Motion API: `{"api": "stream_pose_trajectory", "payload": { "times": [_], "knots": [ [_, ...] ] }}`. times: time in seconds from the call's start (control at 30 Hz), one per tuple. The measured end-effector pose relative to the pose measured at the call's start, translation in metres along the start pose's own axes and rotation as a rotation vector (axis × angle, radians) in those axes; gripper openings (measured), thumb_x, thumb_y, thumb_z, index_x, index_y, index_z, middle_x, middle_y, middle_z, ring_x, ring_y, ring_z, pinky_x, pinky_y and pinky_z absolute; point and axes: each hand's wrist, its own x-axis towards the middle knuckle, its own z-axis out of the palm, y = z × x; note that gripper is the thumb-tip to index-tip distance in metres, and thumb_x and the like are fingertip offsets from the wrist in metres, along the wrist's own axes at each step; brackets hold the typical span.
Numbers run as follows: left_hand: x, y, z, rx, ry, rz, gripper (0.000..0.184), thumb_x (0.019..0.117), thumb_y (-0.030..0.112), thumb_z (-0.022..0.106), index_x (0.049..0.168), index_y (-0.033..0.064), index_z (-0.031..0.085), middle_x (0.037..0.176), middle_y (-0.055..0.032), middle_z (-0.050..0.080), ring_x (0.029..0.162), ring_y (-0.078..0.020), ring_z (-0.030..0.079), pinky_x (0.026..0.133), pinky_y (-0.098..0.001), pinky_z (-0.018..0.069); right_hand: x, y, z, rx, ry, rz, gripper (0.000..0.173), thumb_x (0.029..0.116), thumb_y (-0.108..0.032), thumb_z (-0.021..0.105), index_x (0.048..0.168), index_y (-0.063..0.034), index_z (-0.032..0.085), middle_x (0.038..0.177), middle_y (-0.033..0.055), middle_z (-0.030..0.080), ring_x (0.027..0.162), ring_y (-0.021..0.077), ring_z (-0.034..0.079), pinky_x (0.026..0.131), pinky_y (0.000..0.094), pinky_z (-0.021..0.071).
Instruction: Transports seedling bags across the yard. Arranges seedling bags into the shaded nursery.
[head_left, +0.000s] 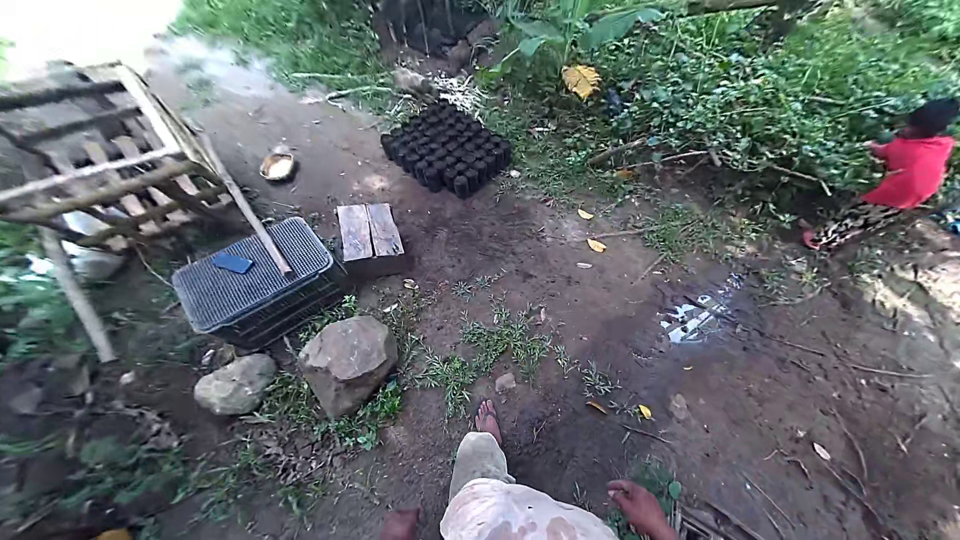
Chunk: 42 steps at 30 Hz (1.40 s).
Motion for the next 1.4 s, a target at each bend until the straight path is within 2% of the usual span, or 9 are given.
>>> {"api": "stream_pose_trajectory", "payload": {
  "times": [0.1,0.27,0.4,0.5,0.63,0.87,1.1,1.33,1.4],
  "knots": [
    [0.049,0.114,-0.025,-0.100,-0.040,0.033,0.041,0.1036,0.038,0.060,0.127,0.0041,0.066,0.115,-0.0189,0.073,0.100,-0.0334,0.072,0.084,-0.0555,0.0589,0.021,-0.066,-0.034,-0.054,-0.055,-0.027,0.032,0.1041,-0.036,0.059,0.128,-0.0186,0.072,0.116,0.0092,0.075,0.105,0.0245,0.072,0.099,0.0504,0.0562],
    [0.086,0.317,-0.063,-0.004,-0.068,0.240,0.032,0.1045,0.030,0.058,0.122,0.0058,0.069,0.113,-0.0164,0.074,0.099,-0.0310,0.073,0.086,-0.0539,0.0596,0.067,-0.157,-0.098,0.027,0.155,-0.009,0.040,0.1012,-0.049,0.060,0.101,-0.0129,0.077,0.097,0.0065,0.078,0.093,0.0231,0.075,0.091,0.0531,0.0602],
    [0.102,0.441,-0.072,0.100,-0.056,0.392,0.026,0.1025,0.030,0.059,0.112,0.0095,0.073,0.103,-0.0124,0.076,0.091,-0.0267,0.075,0.085,-0.0519,0.0617,0.107,-0.212,-0.154,0.128,0.155,0.085,0.042,0.1037,-0.047,0.058,0.103,-0.0086,0.074,0.096,0.0104,0.077,0.087,0.0256,0.075,0.082,0.0517,0.0618],
    [0.108,0.498,-0.073,0.184,-0.051,0.436,0.027,0.1019,0.033,0.059,0.111,0.0120,0.074,0.100,-0.0107,0.076,0.089,-0.0255,0.075,0.085,-0.0521,0.0612,0.150,-0.244,-0.190,0.249,0.098,0.149,0.044,0.1066,-0.045,0.054,0.109,-0.0050,0.071,0.092,0.0120,0.073,0.077,0.0248,0.071,0.073,0.0474,0.0597],
    [0.109,0.525,-0.074,0.116,-0.017,0.377,0.032,0.1052,0.035,0.055,0.111,0.0093,0.073,0.099,-0.0103,0.076,0.086,-0.0242,0.075,0.082,-0.0496,0.0612,0.226,-0.298,-0.243,0.319,0.048,0.096,0.045,0.1081,-0.045,0.051,0.112,-0.0040,0.069,0.089,0.0116,0.070,0.073,0.0228,0.068,0.070,0.0452,0.0590],
    [0.070,0.487,-0.086,-0.014,0.048,-0.069,0.033,0.1048,0.033,0.059,0.120,0.0054,0.070,0.104,-0.0149,0.075,0.088,-0.0286,0.074,0.080,-0.0502,0.0610,0.331,-0.457,-0.331,-0.009,-0.071,-0.146,0.049,0.1059,-0.052,0.050,0.114,-0.0091,0.071,0.098,0.0130,0.072,0.085,0.0265,0.071,0.081,0.0514,0.0587],
    [0.074,0.518,-0.085,-0.229,0.125,-0.228,0.032,0.1017,0.031,0.066,0.112,0.0009,0.071,0.096,-0.0141,0.076,0.082,-0.0259,0.074,0.077,-0.0476,0.0617,0.411,-0.614,-0.353,-0.163,-0.250,-0.233,0.049,0.1032,-0.054,0.055,0.118,-0.0100,0.070,0.105,0.0123,0.074,0.091,0.0256,0.073,0.085,0.0496,0.0597],
    [0.182,0.600,-0.133,-0.273,0.052,-0.246,0.035,0.1033,0.036,0.063,0.116,0.0040,0.070,0.096,-0.0135,0.074,0.079,-0.0247,0.073,0.072,-0.0460,0.0613,0.467,-0.746,-0.356,-0.004,-0.252,-0.088,0.046,0.1053,-0.052,0.054,0.112,-0.0103,0.072,0.087,0.0053,0.070,0.073,0.0170,0.067,0.071,0.0398,0.0590],
    [0.234,0.631,-0.169,-0.172,0.059,-0.204,0.042,0.0996,0.041,0.066,0.113,0.0022,0.072,0.101,-0.0181,0.074,0.089,-0.0313,0.073,0.081,-0.0540,0.0602,0.478,-0.781,-0.363,0.055,-0.211,-0.017,0.048,0.1055,-0.053,0.052,0.112,-0.0104,0.072,0.085,0.0044,0.068,0.071,0.0163,0.065,0.068,0.0386,0.0576]
  ]
}}
